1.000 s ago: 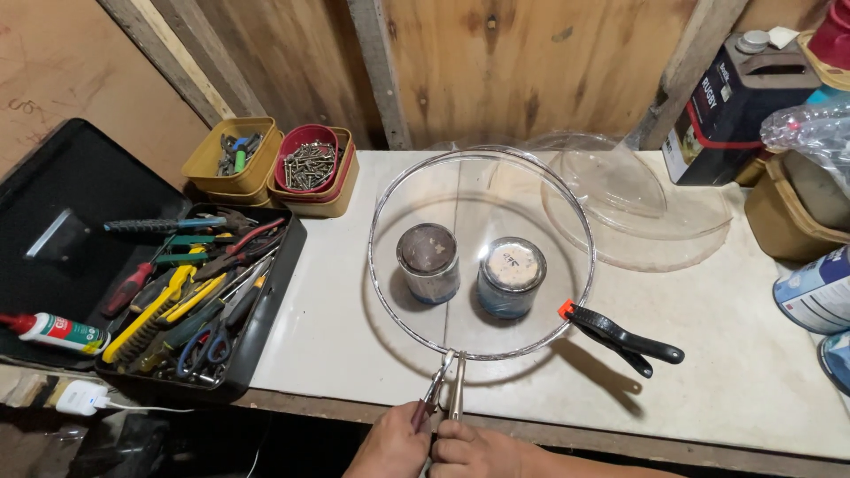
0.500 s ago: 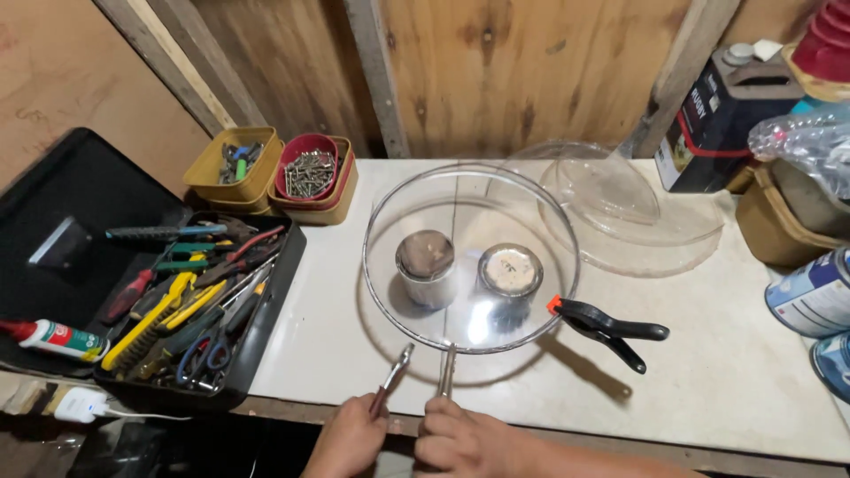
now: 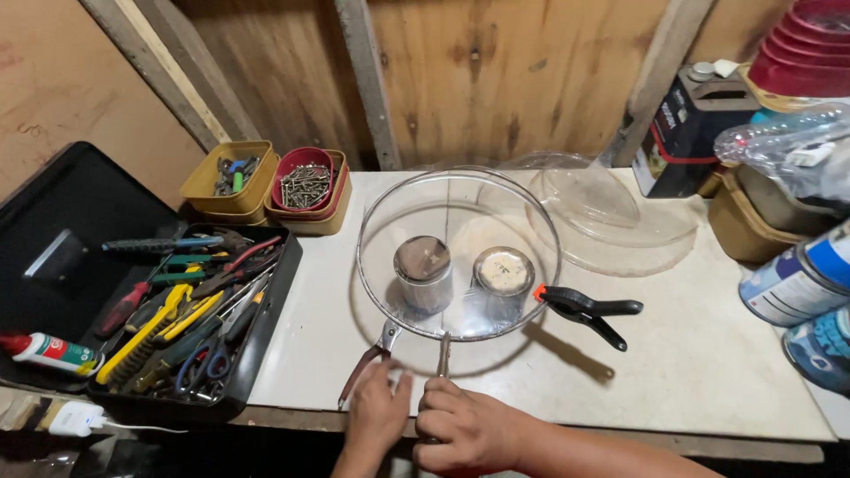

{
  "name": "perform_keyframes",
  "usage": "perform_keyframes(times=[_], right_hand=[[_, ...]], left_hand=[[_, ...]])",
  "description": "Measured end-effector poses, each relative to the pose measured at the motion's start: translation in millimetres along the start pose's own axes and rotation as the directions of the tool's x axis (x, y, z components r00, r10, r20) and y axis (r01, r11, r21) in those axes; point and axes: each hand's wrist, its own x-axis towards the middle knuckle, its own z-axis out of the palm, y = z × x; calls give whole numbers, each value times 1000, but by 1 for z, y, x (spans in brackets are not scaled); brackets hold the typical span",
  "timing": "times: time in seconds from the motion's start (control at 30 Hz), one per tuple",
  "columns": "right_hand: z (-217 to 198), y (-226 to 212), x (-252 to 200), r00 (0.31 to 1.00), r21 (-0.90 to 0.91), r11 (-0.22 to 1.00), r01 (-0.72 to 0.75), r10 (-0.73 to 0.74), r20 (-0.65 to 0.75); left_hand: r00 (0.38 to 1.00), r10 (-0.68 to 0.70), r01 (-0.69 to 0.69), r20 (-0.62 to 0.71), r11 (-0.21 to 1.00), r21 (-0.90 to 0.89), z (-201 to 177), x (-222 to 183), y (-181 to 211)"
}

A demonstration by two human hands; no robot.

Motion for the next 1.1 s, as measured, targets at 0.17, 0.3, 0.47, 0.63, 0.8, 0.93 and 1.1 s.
perform_keyframes(times=[0.17, 0.3, 0.47, 0.63, 0.8, 0.93, 1.1], right_hand=[[-4, -9, 4, 996, -55, 998, 13, -8, 88], [-4, -14, 2, 969, -2, 1000, -22, 22, 247], [59, -21, -10, 959, -14, 999, -29, 32, 282], [206, -47, -185, 504, 556, 488, -673, 853, -138], [25, -69, -67, 249, 197, 200, -960, 931, 266], [36, -68, -209, 349, 49, 383, -922, 880, -321], [22, -108, -204, 218, -53, 229, -972, 789, -574]], left_hand=[[739, 66, 673, 671, -27, -739, -43, -35, 71], [653, 125, 755, 747, -184, -630, -42, -39, 78], [480, 538, 859, 693, -450, -246, -33, -43, 50], [439, 719, 892, 539, -275, -360, -15, -56, 18], [600, 441, 784, 668, -157, -600, -24, -73, -20], [645, -137, 760, 752, 213, -614, -42, -64, -40], [831, -299, 556, 470, 471, -684, -75, -34, -45]])
